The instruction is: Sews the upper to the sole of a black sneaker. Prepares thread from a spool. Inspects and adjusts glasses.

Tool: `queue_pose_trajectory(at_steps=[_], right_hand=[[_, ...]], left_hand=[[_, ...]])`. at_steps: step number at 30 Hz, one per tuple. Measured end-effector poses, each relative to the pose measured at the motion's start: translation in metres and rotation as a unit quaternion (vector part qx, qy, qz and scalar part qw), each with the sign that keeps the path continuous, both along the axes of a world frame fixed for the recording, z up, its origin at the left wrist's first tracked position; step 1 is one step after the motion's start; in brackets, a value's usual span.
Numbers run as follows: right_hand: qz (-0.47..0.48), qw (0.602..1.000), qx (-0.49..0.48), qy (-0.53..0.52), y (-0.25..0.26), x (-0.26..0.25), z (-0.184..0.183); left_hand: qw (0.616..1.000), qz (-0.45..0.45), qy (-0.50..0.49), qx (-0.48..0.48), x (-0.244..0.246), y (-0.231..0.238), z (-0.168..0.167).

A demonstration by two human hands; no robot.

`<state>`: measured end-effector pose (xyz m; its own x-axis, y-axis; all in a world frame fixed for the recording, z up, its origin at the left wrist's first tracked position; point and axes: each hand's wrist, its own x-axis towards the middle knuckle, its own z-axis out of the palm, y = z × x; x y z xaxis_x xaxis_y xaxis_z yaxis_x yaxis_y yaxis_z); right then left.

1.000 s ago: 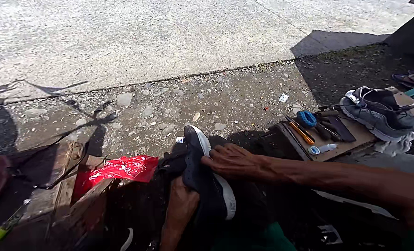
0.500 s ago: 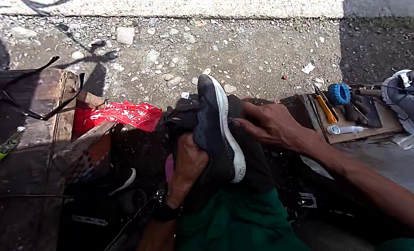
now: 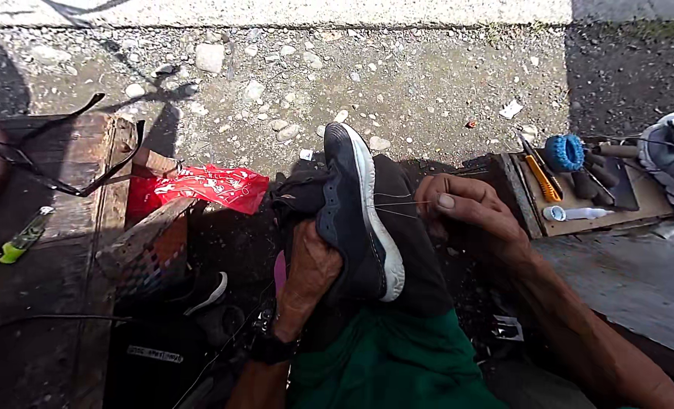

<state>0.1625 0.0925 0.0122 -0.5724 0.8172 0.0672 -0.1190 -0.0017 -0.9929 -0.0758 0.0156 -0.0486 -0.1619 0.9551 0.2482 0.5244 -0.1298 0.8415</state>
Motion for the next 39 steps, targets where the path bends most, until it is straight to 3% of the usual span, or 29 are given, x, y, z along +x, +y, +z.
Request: queue_pose_trajectory(at_steps=[6, 9, 12, 15, 17, 19, 21, 23, 26, 28, 29, 31, 33, 35, 37, 39], right_hand=[[0.036, 0.995, -0.044, 0.084, -0.009, 0.004, 0.008], [0.021, 0.998, -0.062, -0.006, -0.003, 0.008, 0.000], [-0.050, 0.968, 0.075, -0.234, 0.000, 0.012, -0.002], [-0.108, 0.879, 0.295, -0.358, -0.003, -0.001, -0.020], [-0.128, 0.839, 0.352, -0.395, -0.006, -0.016, -0.035], [-0.115, 0.870, 0.306, -0.370, -0.007, -0.024, -0.048], [-0.083, 0.941, 0.203, -0.258, -0.010, -0.020, -0.048], [-0.043, 0.980, 0.137, -0.140, -0.017, -0.010, -0.027], [-0.027, 0.982, 0.150, -0.108, -0.028, 0.007, -0.001], [-0.064, 0.966, 0.184, -0.168, -0.024, 0.019, -0.004], [-0.096, 0.953, 0.196, -0.211, -0.020, 0.024, -0.007], [-0.129, 0.936, 0.195, -0.262, -0.013, 0.026, -0.012], [-0.113, 0.945, 0.172, -0.254, -0.014, 0.010, -0.015], [-0.098, 0.941, 0.172, -0.276, -0.023, -0.013, -0.021], [-0.093, 0.927, 0.178, -0.316, -0.032, -0.028, -0.024], [-0.086, 0.923, 0.157, -0.340, -0.038, -0.028, -0.021]], left_hand=[[1.000, 0.018, -0.002, 0.022, 0.005, 0.000, -0.003], [0.998, 0.029, 0.052, 0.012, 0.001, -0.001, 0.002], [0.996, 0.041, 0.084, -0.002, -0.010, -0.006, 0.006], [0.996, 0.043, 0.084, -0.004, -0.013, -0.015, 0.007], [0.995, 0.048, 0.090, -0.002, -0.013, -0.020, 0.008], [0.996, 0.052, 0.076, -0.006, -0.019, -0.028, 0.010], [0.996, 0.072, 0.059, -0.016, -0.035, -0.043, 0.009], [0.989, 0.132, 0.048, -0.042, -0.063, -0.065, -0.004], [0.958, 0.218, 0.105, -0.154, -0.105, -0.097, -0.032], [0.935, 0.193, 0.161, -0.248, -0.112, -0.105, -0.032], [0.934, 0.170, 0.170, -0.264, -0.107, -0.103, -0.025], [0.958, 0.144, 0.180, -0.173, -0.083, -0.089, -0.009], [0.987, 0.117, 0.100, -0.043, -0.055, -0.067, 0.010], [0.997, 0.053, -0.049, 0.024, -0.030, -0.044, 0.020], [0.986, -0.011, -0.163, 0.012, -0.015, -0.026, 0.019], [0.982, -0.057, -0.181, -0.008, -0.011, -0.012, 0.013]])
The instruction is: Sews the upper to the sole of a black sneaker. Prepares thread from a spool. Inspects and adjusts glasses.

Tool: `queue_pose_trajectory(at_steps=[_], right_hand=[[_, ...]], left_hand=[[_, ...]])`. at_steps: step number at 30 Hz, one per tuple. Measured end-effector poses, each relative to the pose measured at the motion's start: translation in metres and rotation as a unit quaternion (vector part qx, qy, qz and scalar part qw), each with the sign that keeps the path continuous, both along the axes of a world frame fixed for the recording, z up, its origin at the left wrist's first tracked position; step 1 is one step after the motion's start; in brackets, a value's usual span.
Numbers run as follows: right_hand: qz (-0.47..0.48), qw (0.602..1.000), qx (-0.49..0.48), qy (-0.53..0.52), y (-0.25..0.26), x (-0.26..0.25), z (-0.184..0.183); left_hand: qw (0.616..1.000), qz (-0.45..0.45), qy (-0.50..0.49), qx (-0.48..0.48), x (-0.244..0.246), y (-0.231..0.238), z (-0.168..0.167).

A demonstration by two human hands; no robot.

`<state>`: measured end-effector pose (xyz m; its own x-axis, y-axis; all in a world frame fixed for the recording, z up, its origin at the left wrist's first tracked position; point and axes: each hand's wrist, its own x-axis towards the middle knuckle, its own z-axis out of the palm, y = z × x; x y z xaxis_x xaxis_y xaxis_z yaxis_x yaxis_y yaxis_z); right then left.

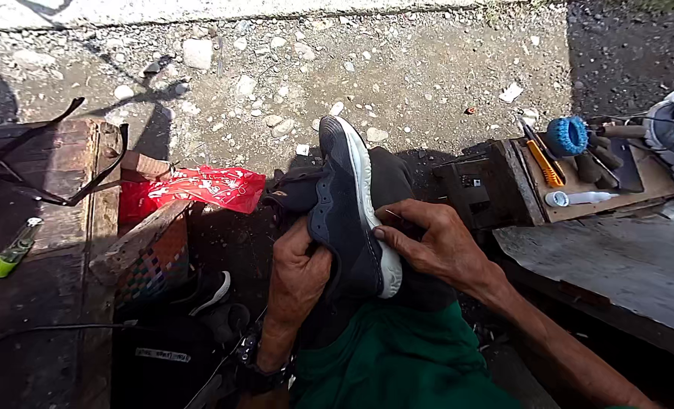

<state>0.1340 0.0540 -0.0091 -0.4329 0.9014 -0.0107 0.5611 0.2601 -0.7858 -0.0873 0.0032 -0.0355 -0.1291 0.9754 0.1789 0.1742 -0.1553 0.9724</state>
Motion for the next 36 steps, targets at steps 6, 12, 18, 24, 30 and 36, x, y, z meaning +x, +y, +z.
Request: queue_pose_trajectory(at_steps=[6, 12, 18, 24, 30, 36], right_hand=[[0.013, 0.998, -0.053, -0.013, 0.001, 0.006, 0.013], [0.098, 0.949, -0.274, 0.124, 0.037, 0.020, 0.024], [0.149, 0.934, -0.317, 0.073, 0.062, 0.017, 0.028], [0.082, 0.960, -0.231, 0.132, 0.053, 0.005, 0.009], [0.058, 0.983, -0.149, 0.094, 0.045, 0.007, -0.004], [0.075, 0.993, -0.031, -0.084, 0.066, 0.057, 0.030]], left_hand=[[0.994, -0.099, 0.045, -0.032, -0.010, 0.014, -0.002], [0.993, -0.100, 0.042, -0.041, -0.011, 0.014, -0.002], [0.996, -0.074, 0.049, -0.032, -0.007, 0.012, -0.006], [0.998, -0.011, 0.065, -0.010, -0.001, 0.012, -0.012], [0.994, 0.006, 0.093, -0.055, 0.001, 0.012, -0.014], [0.905, -0.259, -0.298, -0.161, -0.035, 0.008, 0.005]])
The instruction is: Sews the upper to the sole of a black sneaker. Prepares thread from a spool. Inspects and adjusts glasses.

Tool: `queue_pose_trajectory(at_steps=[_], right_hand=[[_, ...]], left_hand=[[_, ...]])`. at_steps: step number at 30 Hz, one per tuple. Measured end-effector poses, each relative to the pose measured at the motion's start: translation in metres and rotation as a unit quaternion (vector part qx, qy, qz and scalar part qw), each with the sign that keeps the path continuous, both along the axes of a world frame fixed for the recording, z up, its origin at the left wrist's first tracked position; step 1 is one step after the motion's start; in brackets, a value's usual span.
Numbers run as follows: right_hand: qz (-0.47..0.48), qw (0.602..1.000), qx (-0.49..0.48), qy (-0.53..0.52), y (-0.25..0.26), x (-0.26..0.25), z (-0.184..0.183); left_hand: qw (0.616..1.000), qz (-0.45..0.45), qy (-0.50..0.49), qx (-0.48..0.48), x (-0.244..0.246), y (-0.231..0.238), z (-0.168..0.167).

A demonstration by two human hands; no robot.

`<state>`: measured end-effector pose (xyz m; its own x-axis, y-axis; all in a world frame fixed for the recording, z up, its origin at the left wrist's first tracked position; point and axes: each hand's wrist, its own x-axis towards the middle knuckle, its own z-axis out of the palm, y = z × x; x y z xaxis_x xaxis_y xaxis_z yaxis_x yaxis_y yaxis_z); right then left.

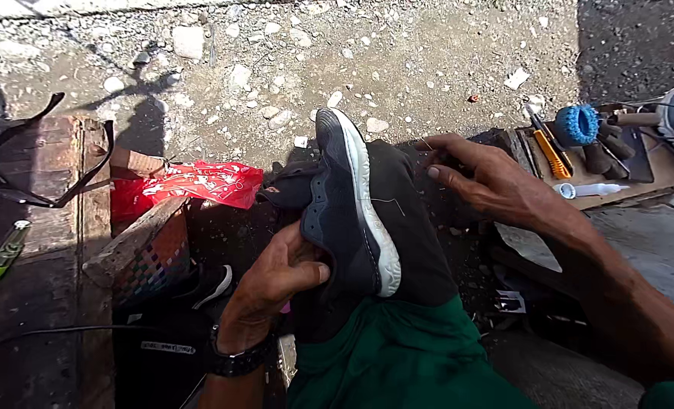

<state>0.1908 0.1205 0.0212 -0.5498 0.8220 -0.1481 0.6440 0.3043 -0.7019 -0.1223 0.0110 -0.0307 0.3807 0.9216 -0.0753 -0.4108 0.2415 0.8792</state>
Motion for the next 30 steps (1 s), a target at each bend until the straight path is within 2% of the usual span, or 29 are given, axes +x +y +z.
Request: queue_pose_trajectory(at_steps=[2, 4, 6, 10, 14, 30], right_hand=[[0.022, 0.997, -0.006, 0.078, -0.010, -0.003, -0.003], [0.051, 0.988, -0.035, 0.144, -0.023, -0.019, -0.014], [0.061, 0.987, -0.006, 0.151, -0.031, -0.034, -0.027], [0.034, 0.991, 0.077, 0.108, -0.036, -0.047, -0.039], [0.031, 0.989, 0.107, 0.093, -0.037, -0.050, -0.037], [0.042, 0.991, 0.081, 0.095, -0.032, -0.050, -0.032]], left_hand=[[0.997, 0.069, -0.010, -0.042, 0.018, -0.006, 0.007], [0.975, 0.193, 0.055, -0.093, 0.046, -0.005, 0.017], [0.953, 0.256, 0.110, -0.115, 0.062, -0.001, 0.020], [0.948, 0.269, 0.139, -0.097, 0.064, 0.000, 0.017], [0.945, 0.280, 0.145, -0.090, 0.065, 0.001, 0.016], [0.943, 0.284, 0.153, -0.083, 0.064, 0.000, 0.013]])
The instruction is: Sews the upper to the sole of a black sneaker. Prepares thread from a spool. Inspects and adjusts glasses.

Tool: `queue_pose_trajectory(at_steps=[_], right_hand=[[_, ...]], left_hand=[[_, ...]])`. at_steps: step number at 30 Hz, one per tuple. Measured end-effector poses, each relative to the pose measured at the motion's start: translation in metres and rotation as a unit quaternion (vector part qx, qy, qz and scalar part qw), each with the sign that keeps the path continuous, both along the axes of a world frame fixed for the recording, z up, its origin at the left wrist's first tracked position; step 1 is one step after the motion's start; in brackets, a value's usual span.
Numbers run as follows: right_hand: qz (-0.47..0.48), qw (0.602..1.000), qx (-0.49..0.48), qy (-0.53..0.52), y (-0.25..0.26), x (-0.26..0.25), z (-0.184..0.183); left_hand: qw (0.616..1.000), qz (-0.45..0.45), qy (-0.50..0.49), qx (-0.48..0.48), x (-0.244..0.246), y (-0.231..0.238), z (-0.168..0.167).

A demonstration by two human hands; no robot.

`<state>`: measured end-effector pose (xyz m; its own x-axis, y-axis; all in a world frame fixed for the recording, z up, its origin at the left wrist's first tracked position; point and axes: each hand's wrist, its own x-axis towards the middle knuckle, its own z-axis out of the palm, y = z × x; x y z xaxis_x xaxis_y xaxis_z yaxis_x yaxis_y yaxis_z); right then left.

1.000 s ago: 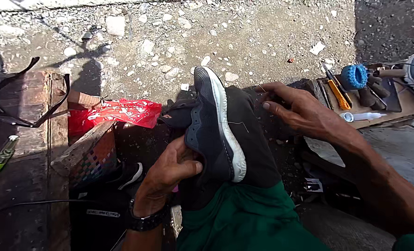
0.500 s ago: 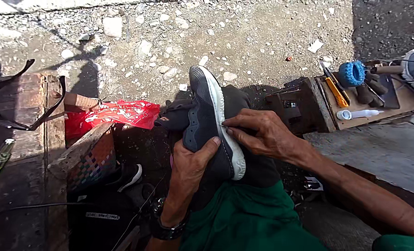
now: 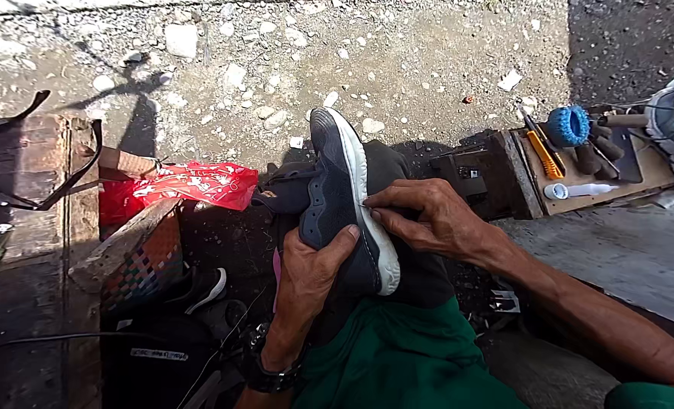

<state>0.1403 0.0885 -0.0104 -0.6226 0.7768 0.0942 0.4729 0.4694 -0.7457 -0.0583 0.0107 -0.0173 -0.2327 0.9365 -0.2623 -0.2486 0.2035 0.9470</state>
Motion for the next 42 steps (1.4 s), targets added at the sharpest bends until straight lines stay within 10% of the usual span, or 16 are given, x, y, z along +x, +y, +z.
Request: queue_pose_trajectory(at_steps=[17, 42], right_hand=[[0.077, 0.982, 0.058, -0.161, 0.019, -0.016, 0.026], [0.125, 0.991, 0.044, -0.023, 0.033, -0.002, -0.001]], left_hand=[[1.000, -0.003, 0.002, 0.016, 0.003, 0.001, -0.004], [0.999, 0.020, 0.039, -0.013, 0.005, 0.003, -0.002]])
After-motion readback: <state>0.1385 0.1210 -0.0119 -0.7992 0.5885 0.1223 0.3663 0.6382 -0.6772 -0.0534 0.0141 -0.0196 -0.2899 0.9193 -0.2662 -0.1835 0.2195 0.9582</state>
